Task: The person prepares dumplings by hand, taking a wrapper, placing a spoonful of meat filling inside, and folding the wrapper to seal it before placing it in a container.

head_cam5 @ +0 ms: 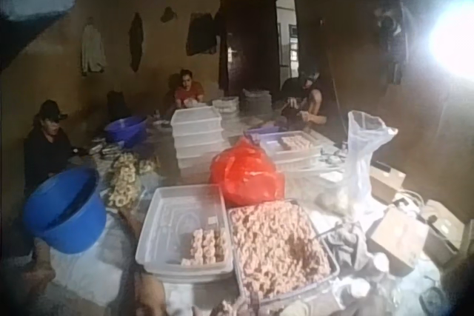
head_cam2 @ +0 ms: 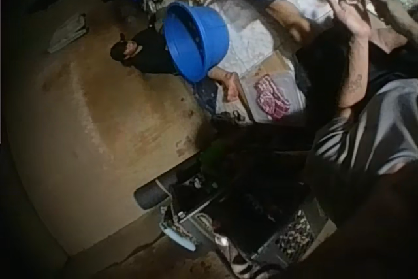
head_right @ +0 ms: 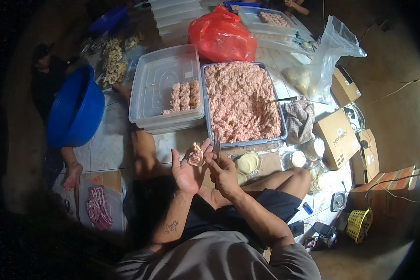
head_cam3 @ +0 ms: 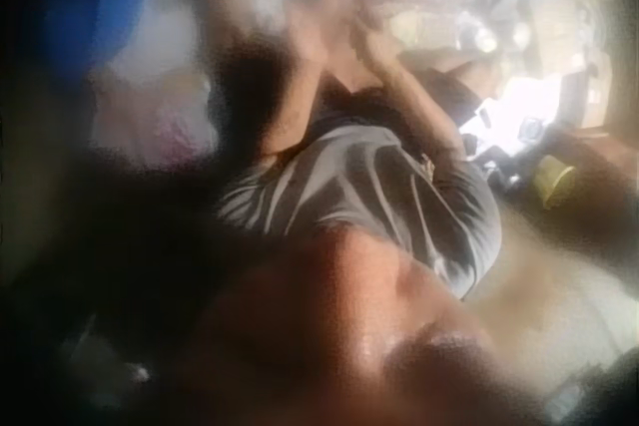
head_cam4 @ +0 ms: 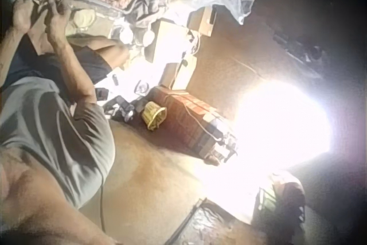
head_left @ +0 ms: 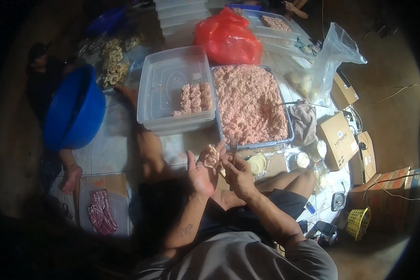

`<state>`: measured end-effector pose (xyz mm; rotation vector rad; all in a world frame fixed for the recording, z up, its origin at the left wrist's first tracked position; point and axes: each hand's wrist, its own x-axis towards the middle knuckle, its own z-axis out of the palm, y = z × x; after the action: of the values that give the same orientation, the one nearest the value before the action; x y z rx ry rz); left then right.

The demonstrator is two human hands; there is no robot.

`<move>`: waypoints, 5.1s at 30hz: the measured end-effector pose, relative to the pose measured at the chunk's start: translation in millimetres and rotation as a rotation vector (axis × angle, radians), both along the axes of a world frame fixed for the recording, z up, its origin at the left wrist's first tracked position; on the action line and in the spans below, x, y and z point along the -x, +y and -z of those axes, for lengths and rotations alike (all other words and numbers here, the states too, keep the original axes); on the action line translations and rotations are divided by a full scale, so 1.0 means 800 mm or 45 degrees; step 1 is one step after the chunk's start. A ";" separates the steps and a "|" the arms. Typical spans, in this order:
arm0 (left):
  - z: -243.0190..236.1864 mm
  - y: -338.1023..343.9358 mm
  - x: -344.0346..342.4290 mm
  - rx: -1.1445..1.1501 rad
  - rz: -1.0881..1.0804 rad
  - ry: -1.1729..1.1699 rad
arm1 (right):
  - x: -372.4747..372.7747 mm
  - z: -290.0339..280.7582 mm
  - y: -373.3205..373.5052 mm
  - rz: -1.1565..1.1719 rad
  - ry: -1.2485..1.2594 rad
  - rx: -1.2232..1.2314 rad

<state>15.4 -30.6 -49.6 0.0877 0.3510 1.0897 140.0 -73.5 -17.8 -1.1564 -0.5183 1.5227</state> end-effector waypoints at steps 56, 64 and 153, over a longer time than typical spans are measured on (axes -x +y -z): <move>0.114 0.002 0.041 0.074 0.360 0.301 | -0.171 -0.034 0.110 -0.734 -2.769 -1.045; 0.113 0.005 0.043 -0.055 0.416 0.359 | -0.154 -0.052 0.114 -0.922 -2.294 -0.919; -0.040 0.039 0.027 -1.431 -0.352 1.875 | -0.039 0.053 -0.048 -0.193 -0.021 -0.127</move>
<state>-6.1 0.7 -17.8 1.9457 1.0192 1.2124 171.5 -112.2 -60.1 -1.0730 -0.6986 1.5985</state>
